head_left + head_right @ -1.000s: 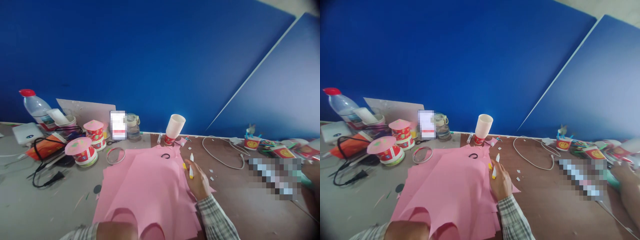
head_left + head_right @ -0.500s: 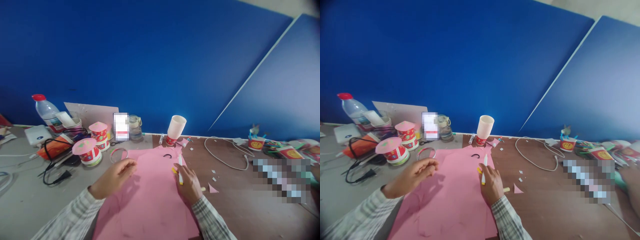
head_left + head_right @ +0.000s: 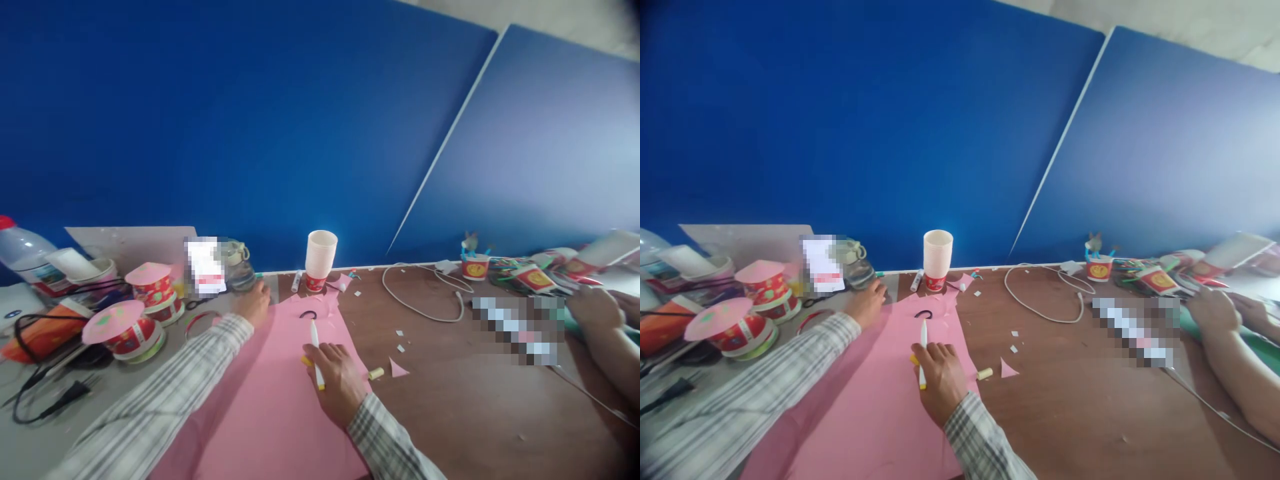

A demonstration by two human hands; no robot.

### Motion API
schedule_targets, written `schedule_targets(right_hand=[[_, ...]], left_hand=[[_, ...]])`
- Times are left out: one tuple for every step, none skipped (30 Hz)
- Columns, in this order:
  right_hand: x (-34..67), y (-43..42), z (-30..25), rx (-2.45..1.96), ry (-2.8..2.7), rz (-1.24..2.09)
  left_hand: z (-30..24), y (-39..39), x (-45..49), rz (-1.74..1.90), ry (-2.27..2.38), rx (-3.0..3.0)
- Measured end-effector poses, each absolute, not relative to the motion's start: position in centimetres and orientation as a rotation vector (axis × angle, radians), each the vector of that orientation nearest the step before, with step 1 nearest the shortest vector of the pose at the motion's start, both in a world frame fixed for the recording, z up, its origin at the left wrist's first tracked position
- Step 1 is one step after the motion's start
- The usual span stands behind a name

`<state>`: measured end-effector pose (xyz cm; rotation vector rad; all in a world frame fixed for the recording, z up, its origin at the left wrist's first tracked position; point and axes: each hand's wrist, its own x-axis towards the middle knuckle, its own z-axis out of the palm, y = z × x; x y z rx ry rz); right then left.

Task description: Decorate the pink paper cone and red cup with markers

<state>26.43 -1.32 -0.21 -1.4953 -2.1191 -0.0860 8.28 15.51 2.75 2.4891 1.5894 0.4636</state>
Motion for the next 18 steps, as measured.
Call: schedule_targets(right_hand=[[26.4,-1.4,-0.1,-1.503,-2.119,-0.085],[26.5,-1.4,0.1,-1.513,-2.119,-0.084],[26.6,-1.5,0.2,-1.524,-2.119,-0.085],[26.7,-1.6,0.4,-1.538,-2.115,-0.087],[26.8,-1.6,0.6,-1.552,-2.113,-0.087],[27.0,-1.7,0.8,-1.564,-2.114,-0.085],[27.1,-1.8,1.1,-1.578,-2.118,-0.076],[27.3,-1.8,1.3,-1.59,-2.12,-0.069],[27.4,-1.9,1.6,-1.6,-2.122,-0.064],[27.6,-1.9,1.9,-1.612,-2.12,-0.061],[27.7,-2.0,2.1,-1.622,-2.115,-0.063],[27.8,-2.0,2.3,-1.63,-2.11,-0.066],[27.8,-2.1,2.5,-1.636,-2.104,-0.072],[27.9,-2.1,2.6,-1.636,-2.1,-0.08],[27.9,-2.1,2.7,-1.631,-2.095,-0.087],[27.9,-2.1,2.8,-1.623,-2.09,-0.094],[27.9,-2.1,2.8,-1.615,-2.083,-0.099],[28.0,-2.1,2.7,-1.605,-2.076,-0.098]], left_hand=[[2.8,16.8,8.9,0.46,1.617,2.496],[2.9,18.1,9.4,0.459,1.621,2.509],[3.0,19.2,9.9,0.459,1.621,2.52],[3.1,20.3,10.3,0.462,1.609,2.534],[3.2,21.2,10.6,0.459,1.593,2.544],[3.3,22.0,10.9,0.457,1.58,2.549],[3.3,22.7,11.1,0.458,1.571,2.547],[3.3,23.2,11.4,0.459,1.569,2.539],[3.2,23.7,11.6,0.462,1.568,2.529],[3.1,24.1,11.8,0.464,1.569,2.515],[3.0,24.3,11.9,0.467,1.57,2.498],[2.9,24.6,12.1,0.47,1.567,2.481],[2.9,24.7,12.2,0.474,1.562,2.461],[2.9,24.8,12.3,0.48,1.554,2.44],[3.0,24.8,12.5,0.488,1.542,2.417],[3.2,24.7,12.6,0.498,1.526,2.392],[3.5,24.4,12.8,0.511,1.506,2.366],[3.9,23.9,13.0,0.527,1.484,2.336]])
